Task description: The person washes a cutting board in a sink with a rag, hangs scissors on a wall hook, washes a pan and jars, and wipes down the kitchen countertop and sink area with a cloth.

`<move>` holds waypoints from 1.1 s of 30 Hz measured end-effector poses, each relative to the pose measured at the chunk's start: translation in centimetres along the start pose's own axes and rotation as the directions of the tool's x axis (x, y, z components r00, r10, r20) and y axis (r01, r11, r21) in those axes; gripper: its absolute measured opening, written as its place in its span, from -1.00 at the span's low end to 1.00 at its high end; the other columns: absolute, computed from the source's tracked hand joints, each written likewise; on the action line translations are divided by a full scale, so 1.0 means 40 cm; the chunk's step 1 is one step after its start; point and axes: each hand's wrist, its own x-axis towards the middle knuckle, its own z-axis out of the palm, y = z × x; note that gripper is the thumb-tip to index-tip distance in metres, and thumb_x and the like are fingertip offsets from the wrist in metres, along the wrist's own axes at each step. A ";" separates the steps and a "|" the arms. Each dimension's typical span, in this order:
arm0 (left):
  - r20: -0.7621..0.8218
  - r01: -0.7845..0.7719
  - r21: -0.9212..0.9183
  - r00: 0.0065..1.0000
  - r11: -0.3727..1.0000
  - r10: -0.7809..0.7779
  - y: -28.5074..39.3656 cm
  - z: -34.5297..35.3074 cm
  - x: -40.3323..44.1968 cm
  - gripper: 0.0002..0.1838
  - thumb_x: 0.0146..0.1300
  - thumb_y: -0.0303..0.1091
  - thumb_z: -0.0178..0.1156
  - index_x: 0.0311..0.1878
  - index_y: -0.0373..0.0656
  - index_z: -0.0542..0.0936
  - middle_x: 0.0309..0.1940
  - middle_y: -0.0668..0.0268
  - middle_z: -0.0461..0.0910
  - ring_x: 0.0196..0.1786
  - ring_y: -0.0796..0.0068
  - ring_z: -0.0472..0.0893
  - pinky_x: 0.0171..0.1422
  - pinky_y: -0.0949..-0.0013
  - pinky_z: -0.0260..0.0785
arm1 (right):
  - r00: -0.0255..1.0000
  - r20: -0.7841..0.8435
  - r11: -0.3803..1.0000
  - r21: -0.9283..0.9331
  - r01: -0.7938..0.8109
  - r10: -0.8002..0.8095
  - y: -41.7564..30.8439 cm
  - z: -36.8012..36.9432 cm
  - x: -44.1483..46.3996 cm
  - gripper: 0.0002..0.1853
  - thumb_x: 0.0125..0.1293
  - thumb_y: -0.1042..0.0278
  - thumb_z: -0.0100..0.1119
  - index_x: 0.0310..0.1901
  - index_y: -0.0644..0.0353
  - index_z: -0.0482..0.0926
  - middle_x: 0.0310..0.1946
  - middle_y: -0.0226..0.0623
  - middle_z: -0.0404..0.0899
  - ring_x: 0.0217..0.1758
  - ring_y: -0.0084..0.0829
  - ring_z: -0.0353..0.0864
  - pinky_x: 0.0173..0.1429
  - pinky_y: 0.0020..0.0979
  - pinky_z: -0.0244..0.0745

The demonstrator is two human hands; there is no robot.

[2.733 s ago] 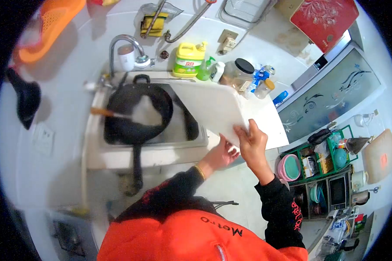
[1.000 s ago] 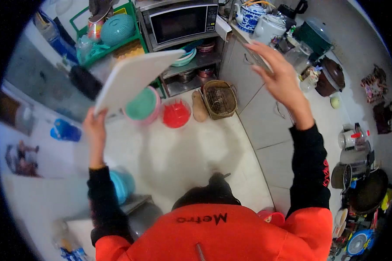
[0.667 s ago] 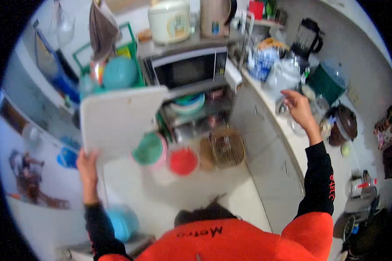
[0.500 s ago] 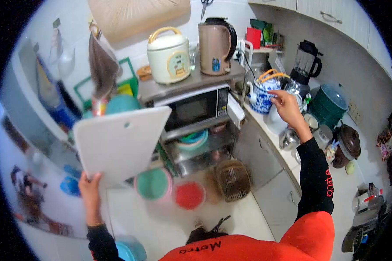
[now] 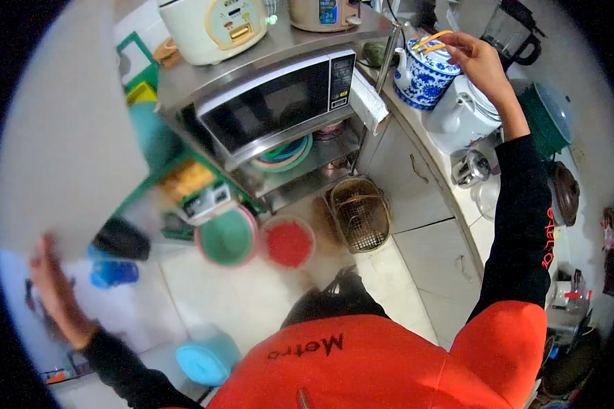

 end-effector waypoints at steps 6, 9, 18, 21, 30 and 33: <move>-0.027 0.087 -0.110 0.995 0.990 -0.091 0.081 -0.035 -0.005 -0.46 0.29 -0.03 0.10 0.15 -0.27 0.39 -0.01 0.19 0.49 0.00 0.38 0.47 0.13 0.33 0.29 | 0.978 0.149 0.989 -0.002 -0.149 0.147 0.112 -0.019 0.098 -0.70 0.34 0.32 0.03 0.06 0.19 0.52 -0.21 -0.33 0.62 -0.28 -0.57 0.59 -0.16 -0.54 0.50; -0.018 0.099 -0.209 0.994 0.973 -0.105 0.075 -0.041 0.032 -0.47 0.30 -0.04 0.09 0.18 -0.24 0.39 0.01 0.22 0.47 0.02 0.40 0.45 0.14 0.35 0.27 | 0.988 0.126 0.992 0.073 -0.100 0.090 0.200 -0.034 0.151 -0.69 0.36 0.27 0.02 0.08 0.14 0.52 -0.21 -0.36 0.61 -0.29 -0.58 0.59 -0.17 -0.55 0.50; 0.114 0.094 -0.702 0.993 0.705 -0.019 0.348 0.011 0.213 -0.51 0.28 0.03 0.10 -0.03 -0.28 0.45 -0.15 0.19 0.46 -0.14 0.36 0.44 -0.09 0.32 0.32 | 0.987 0.043 0.953 0.270 0.135 -0.152 0.211 -0.140 0.107 -0.74 0.31 0.35 0.07 -0.02 0.23 0.55 -0.30 -0.38 0.63 -0.37 -0.59 0.61 -0.31 -0.56 0.50; 0.045 -0.028 -0.676 0.996 0.736 0.079 0.437 0.040 0.262 -0.54 0.30 -0.27 0.01 0.22 -0.23 0.31 0.14 0.15 0.36 0.17 0.29 0.36 0.22 0.25 0.20 | 0.999 0.042 0.963 0.270 -0.017 0.005 0.215 -0.205 0.073 -0.76 0.31 0.38 0.08 -0.05 0.27 0.56 -0.26 -0.30 0.63 -0.36 -0.58 0.59 -0.27 -0.51 0.54; -0.369 -0.542 -0.562 0.840 0.625 0.396 0.815 0.256 0.363 -0.50 0.29 -0.07 0.08 0.21 -0.14 0.43 0.05 0.14 0.52 0.14 0.33 0.45 0.23 0.35 0.24 | 0.993 -0.034 0.978 0.182 -0.106 0.114 0.202 -0.341 0.090 -0.77 0.28 0.49 0.02 -0.07 0.33 0.55 -0.21 -0.25 0.63 -0.39 -0.52 0.61 -0.30 -0.50 0.52; -0.505 -0.676 -0.229 0.698 0.701 0.508 0.909 0.254 0.406 -0.52 0.29 -0.05 0.08 0.12 -0.20 0.51 0.04 0.18 0.54 0.12 0.38 0.47 0.26 0.38 0.21 | 0.996 -0.075 0.994 0.100 -0.042 0.049 0.192 -0.344 0.112 -0.78 0.27 0.48 0.05 -0.07 0.31 0.56 -0.22 -0.22 0.64 -0.42 -0.50 0.62 -0.32 -0.51 0.51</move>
